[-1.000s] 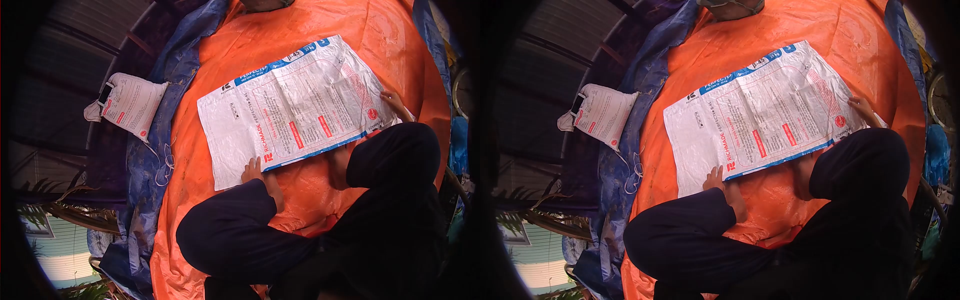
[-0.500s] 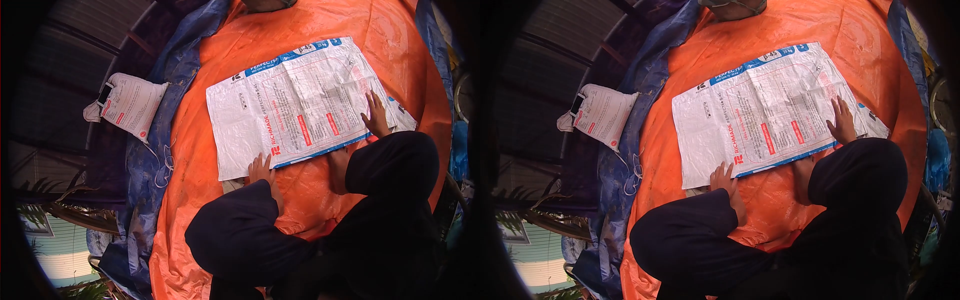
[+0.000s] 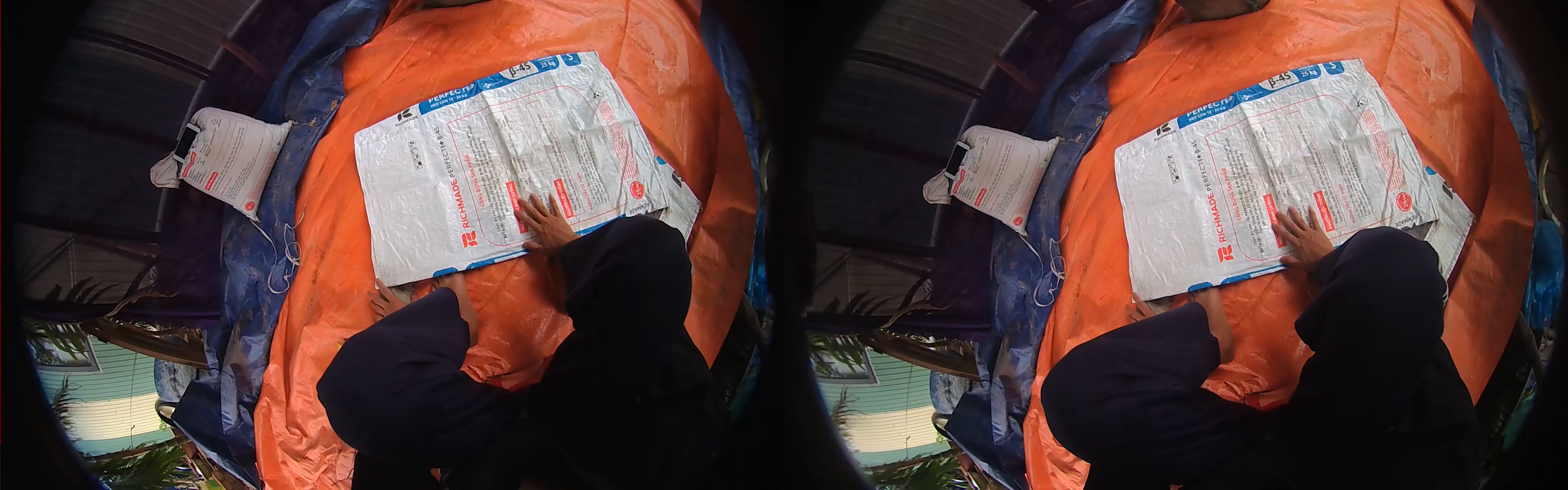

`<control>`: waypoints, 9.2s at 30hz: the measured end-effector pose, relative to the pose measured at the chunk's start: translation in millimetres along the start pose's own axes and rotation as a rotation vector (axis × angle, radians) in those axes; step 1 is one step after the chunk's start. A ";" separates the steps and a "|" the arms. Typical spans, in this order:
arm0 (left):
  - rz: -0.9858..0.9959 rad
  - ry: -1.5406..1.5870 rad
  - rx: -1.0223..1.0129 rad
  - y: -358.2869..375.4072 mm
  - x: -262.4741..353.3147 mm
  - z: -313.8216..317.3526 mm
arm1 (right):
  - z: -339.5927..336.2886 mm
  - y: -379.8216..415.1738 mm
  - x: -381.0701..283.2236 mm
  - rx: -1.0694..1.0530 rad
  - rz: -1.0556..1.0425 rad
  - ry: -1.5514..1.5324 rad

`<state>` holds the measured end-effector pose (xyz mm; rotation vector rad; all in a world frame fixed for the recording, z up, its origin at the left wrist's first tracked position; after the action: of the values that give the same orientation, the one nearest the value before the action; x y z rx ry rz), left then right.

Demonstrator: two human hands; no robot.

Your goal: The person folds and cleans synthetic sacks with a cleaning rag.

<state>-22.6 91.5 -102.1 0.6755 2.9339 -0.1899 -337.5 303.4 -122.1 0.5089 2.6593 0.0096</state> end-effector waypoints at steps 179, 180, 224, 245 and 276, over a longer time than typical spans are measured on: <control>0.423 0.336 0.134 -160.4 164.0 32.6 | -9.6 19.2 40.0 0.272 0.392 -0.087; 0.349 0.279 0.134 -169.0 140.5 38.9 | -9.5 19.9 40.6 0.270 0.394 -0.086; 0.661 0.593 -0.034 -82.1 212.7 -9.5 | -8.6 17.7 38.5 0.284 0.404 -0.071; 0.267 0.141 0.006 -129.1 75.0 46.9 | -9.2 20.1 42.4 0.274 0.392 -0.095; 0.963 0.538 -0.215 -33.6 252.6 -11.2 | -10.1 18.9 38.2 0.298 0.377 -0.073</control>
<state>-263.9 170.9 -125.7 2.2245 2.5696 0.4543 -367.2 335.3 -127.1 1.0778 2.4651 -0.2906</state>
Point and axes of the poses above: each hand's wrist, its own y-axis away from the middle knuckle, its own z-axis out of the palm, x = y × z, the point moved 6 cm from there along -y, towards the middle knuckle, and after that the axes turned 7 degrees about -y, right-handed, at the moved point
